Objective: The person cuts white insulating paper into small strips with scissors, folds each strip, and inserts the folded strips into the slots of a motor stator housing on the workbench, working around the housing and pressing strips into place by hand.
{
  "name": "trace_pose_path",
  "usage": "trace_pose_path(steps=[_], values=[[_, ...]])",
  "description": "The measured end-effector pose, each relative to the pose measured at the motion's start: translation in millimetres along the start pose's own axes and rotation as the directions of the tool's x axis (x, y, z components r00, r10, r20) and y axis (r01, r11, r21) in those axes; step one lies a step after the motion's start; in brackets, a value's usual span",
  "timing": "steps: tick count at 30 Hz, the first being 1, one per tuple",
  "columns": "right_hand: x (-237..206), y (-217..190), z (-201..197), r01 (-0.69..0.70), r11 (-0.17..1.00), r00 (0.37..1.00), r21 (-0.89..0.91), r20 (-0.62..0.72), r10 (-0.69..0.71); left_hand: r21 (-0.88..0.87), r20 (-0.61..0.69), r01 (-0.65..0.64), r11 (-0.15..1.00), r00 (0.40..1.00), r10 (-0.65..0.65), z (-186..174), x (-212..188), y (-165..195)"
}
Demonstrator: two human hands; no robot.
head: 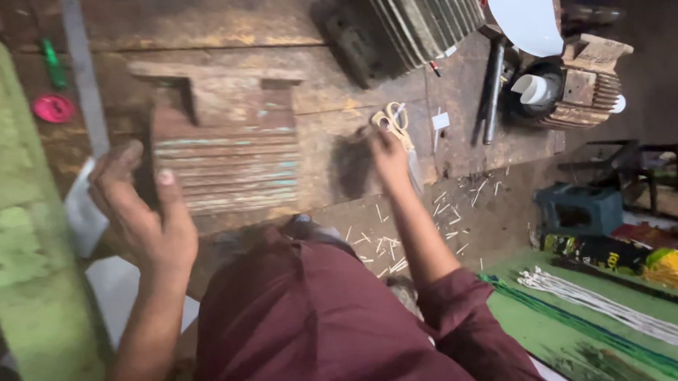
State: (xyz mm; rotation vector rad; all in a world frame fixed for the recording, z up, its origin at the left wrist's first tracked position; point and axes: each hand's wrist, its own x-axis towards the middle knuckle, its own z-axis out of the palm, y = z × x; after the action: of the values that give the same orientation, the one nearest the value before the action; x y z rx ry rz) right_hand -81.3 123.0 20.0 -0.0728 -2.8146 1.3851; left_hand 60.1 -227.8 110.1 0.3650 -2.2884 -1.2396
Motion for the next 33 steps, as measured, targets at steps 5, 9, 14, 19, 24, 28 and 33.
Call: trace_pose_path(steps=[5,9,14,19,24,28,33], values=[[119.8,72.5,-90.2,-0.123,0.891,0.956,0.437,-0.188,0.225,0.478,0.163,-0.129,0.869,0.985,0.056,62.4,-25.2,67.4],[209.9,100.3,-126.3,-0.244,0.744,0.916,0.623,-0.105,0.388,0.592,0.154,-0.066,0.803,0.987,-0.033,110.5,-40.0,91.8],[279.0,109.2,-133.1,-0.131,0.989,0.965,0.073,-0.221,0.144,0.565,0.11,0.037,0.824,0.987,-0.12,139.6,-52.1,83.3],[292.8,109.5,-112.9,-0.11,0.937,0.992,0.333,-0.028,0.126,0.585,0.13,-0.094,0.806,0.991,0.021,115.5,-55.8,55.3],[256.8,130.4,-127.7,0.358,0.934,0.85,0.002,-0.416,-0.324,0.586,0.267,-0.103,0.804,0.961,-0.071,59.8,-38.0,40.2],[194.1,118.2,-178.2,0.526,0.849,0.687,-0.04,-0.569,-0.452,0.651,0.32,-0.14,0.746,0.942,-0.103,46.9,-35.2,48.1],[95.0,45.4,-193.9,0.356,0.791,0.932,0.497,-0.133,-0.336,0.606,0.127,-0.158,0.78,0.987,0.102,78.2,-55.1,98.7]])
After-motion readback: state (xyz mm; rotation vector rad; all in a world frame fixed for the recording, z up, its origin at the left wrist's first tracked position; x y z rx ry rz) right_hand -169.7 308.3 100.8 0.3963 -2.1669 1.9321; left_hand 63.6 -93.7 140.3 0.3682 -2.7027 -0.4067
